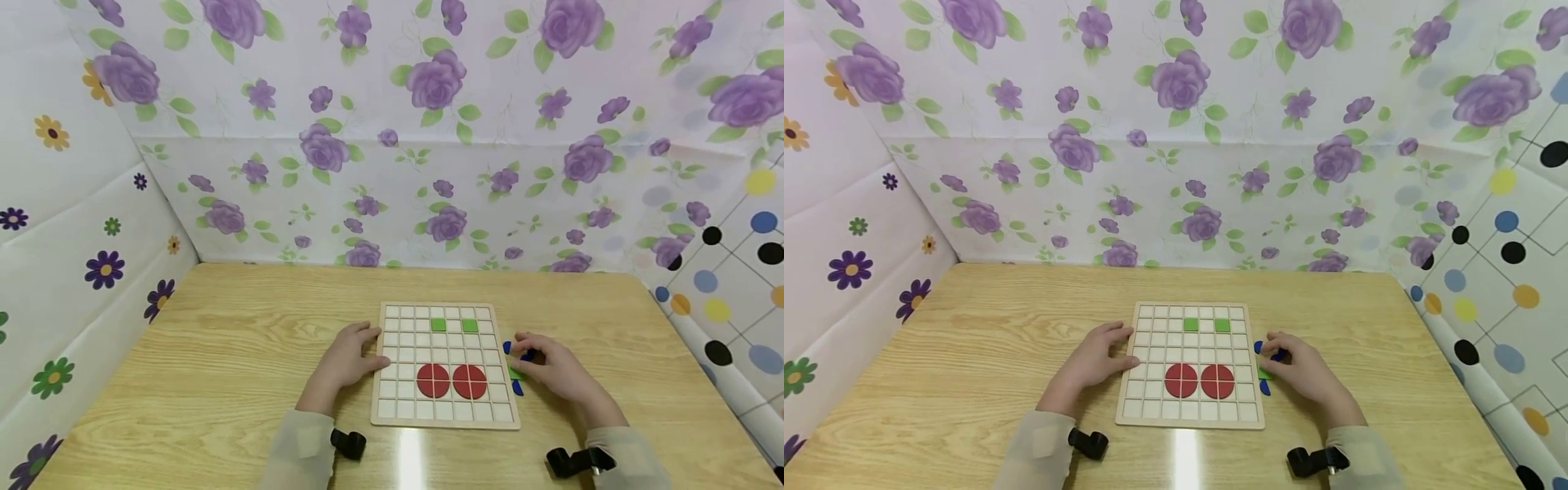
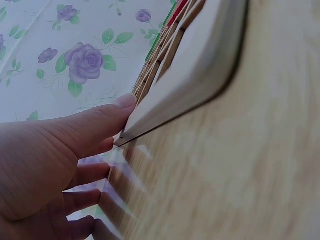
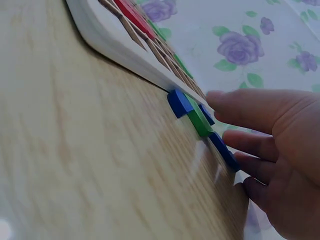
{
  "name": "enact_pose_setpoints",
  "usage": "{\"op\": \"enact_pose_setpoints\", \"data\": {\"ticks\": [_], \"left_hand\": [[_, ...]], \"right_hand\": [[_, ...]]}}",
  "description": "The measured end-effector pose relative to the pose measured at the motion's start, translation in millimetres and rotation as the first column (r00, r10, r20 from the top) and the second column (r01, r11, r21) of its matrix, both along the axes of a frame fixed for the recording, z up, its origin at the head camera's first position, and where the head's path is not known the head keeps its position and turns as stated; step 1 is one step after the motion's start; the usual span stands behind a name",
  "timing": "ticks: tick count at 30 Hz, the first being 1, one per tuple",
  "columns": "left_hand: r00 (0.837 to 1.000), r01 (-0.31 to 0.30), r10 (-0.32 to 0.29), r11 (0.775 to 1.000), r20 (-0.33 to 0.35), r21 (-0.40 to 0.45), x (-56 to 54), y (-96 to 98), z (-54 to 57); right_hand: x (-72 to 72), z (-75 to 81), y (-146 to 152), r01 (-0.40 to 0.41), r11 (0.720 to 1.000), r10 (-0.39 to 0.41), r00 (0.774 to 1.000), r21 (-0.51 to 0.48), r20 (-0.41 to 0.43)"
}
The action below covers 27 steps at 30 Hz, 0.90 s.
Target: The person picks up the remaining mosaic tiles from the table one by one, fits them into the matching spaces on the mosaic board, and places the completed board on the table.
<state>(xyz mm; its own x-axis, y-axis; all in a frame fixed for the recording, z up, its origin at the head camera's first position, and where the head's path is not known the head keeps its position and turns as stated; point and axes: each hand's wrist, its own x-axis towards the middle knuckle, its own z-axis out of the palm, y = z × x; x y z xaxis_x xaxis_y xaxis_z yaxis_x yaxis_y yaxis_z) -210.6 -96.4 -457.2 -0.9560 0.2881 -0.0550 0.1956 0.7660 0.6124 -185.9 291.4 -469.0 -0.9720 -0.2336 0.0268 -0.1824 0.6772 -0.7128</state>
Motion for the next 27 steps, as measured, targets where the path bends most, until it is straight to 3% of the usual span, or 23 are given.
{"op": "enact_pose_setpoints", "data": {"ticks": [15,27], "left_hand": [[1.000,-0.003,0.003,1.000,0.001,-0.001,-1.1,-1.5,-0.8],[1.000,0.005,-0.005,1.000,0.006,0.004,-0.1,0.3,1.8]], "right_hand": [[-1.1,-2.1,9.2,-0.136,0.979,0.149,0.986,-0.155,0.078],[2.2,-0.3,10.1,-0.108,0.990,0.114,0.991,-0.095,0.066]]}}
